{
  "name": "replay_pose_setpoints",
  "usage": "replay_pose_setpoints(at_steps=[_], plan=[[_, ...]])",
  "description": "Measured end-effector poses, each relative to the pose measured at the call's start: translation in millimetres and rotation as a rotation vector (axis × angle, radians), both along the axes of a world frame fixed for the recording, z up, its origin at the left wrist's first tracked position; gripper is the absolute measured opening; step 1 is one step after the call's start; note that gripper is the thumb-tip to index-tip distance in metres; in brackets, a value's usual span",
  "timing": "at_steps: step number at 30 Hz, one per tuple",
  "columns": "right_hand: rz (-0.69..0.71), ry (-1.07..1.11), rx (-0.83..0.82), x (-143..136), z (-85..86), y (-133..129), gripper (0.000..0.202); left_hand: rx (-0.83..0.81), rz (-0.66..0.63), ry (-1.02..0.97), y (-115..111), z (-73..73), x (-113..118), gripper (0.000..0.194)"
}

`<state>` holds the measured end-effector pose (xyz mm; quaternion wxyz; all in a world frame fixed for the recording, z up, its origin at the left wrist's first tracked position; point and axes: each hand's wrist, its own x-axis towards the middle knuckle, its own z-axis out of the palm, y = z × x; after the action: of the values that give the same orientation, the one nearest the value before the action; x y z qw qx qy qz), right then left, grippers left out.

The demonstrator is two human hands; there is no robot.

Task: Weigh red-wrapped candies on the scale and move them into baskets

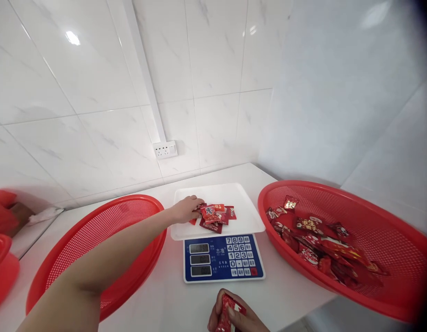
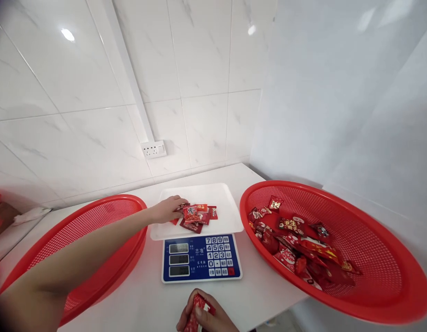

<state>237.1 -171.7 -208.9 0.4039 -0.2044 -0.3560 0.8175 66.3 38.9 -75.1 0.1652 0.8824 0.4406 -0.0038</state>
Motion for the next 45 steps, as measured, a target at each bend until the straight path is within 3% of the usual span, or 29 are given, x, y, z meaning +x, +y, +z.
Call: replay_pose_setpoints(at_steps=[6,11,17,24,27,30,34,37,40,45], plan=[[0.038,0.028,-0.020,-2.3,2.5,-1.3,0.037,0.086,0.218,-0.100,-13.4,-15.0,-1.4,0.035],[-0.004,0.061,-0.041,-3.1,3.4,-3.1,0.037,0.015,0.317,-0.136,-11.3,-5.4,-8.6,0.032],[-0.028,0.055,-0.059,-4.5,1.6,-3.0,0.039,-0.241,0.242,-0.023,-17.7,17.4,-27.5,0.029],[-0.029,0.080,-0.057,-6.7,-0.1,-2.9,0.037,-0.182,0.207,0.105,-30.7,12.3,-9.5,0.030],[-0.015,0.102,-0.057,-5.3,-0.9,-2.3,0.037,-0.136,0.204,0.101,-32.7,20.2,-8.3,0.027],[-0.018,0.116,-0.055,-3.9,-1.4,-2.0,0.036,-0.071,0.230,0.080,-34.8,41.7,-29.7,0.019],[-0.020,0.100,-0.054,-4.0,-1.1,-2.5,0.038,-0.077,0.283,0.101,-39.1,71.4,-81.1,0.015],[-0.021,0.064,-0.052,-5.1,-1.6,-2.8,0.041,-0.125,0.302,0.140,-45.7,77.3,-100.9,0.030],[-0.016,0.065,-0.060,-5.9,-1.8,-2.6,0.041,-0.074,0.207,0.088,-53.1,66.5,-82.6,0.051],[-0.063,0.095,-0.074,-5.5,0.2,-2.7,0.040,-0.059,-0.175,0.011,-49.8,35.9,-9.8,0.058]])
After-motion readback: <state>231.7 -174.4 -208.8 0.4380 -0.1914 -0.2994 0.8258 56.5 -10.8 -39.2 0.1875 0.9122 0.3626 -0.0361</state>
